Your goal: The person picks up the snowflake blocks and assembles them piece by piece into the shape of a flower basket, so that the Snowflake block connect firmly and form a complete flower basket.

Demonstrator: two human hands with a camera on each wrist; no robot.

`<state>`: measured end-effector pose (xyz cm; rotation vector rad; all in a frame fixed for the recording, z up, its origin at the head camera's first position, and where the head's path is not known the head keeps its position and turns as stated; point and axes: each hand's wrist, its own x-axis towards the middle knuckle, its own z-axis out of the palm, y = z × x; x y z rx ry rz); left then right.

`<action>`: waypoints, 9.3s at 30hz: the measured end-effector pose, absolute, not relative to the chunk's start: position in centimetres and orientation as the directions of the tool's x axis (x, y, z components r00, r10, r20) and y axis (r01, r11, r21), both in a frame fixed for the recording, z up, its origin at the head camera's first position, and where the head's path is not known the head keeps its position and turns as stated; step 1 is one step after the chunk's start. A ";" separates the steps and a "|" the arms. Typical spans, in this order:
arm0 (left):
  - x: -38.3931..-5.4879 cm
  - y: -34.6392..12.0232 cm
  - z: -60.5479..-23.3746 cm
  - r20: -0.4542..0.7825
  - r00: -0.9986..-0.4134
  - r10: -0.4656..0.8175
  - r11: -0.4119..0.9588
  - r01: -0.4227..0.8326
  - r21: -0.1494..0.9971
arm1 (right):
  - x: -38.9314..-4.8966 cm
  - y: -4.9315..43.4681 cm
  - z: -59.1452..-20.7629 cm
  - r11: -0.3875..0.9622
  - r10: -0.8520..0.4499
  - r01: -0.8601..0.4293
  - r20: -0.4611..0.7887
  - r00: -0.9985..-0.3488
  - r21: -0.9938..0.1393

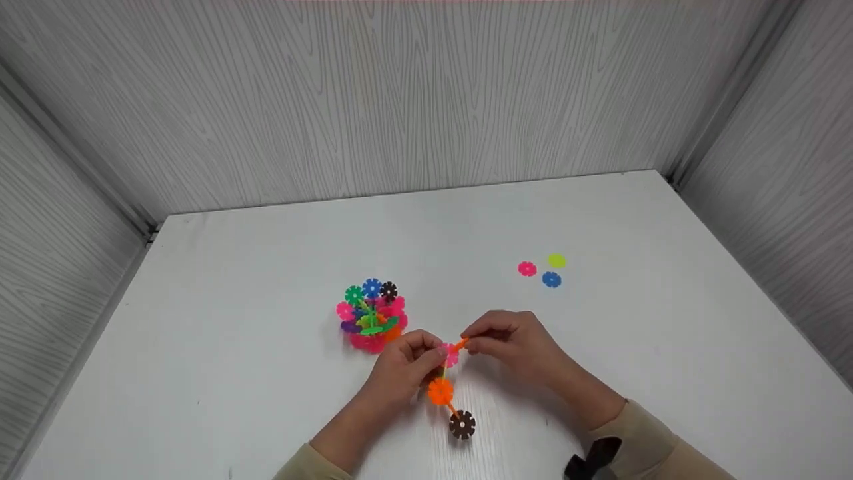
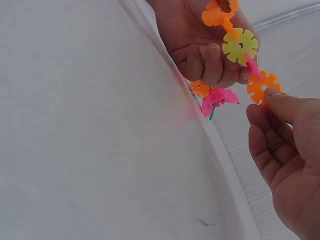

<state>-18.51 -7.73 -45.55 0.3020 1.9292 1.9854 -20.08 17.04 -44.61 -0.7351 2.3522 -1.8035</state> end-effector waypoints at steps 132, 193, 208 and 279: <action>-18.8 -8.1 -45.8 -0.167 -0.919 0.358 0.023 -0.170 0.985 | -30.2 29.7 -45.3 0.577 0.024 0.027 -0.015 -1.000 -0.816; -18.8 -8.1 -45.6 -0.168 -0.919 0.358 0.004 -0.178 0.984 | -20.2 16.9 -44.4 0.225 -0.444 -0.361 0.235 -0.865 -0.905; -18.5 -8.1 -45.2 -0.139 -0.919 0.369 0.023 -0.140 0.990 | -19.9 16.4 -44.2 0.196 -0.456 -0.374 0.254 -0.853 -0.907; -19.0 -8.1 -45.5 -0.148 -0.936 0.319 0.019 -0.150 0.989 | -22.2 18.9 -43.3 0.204 -0.452 -0.035 -0.063 -0.890 -0.978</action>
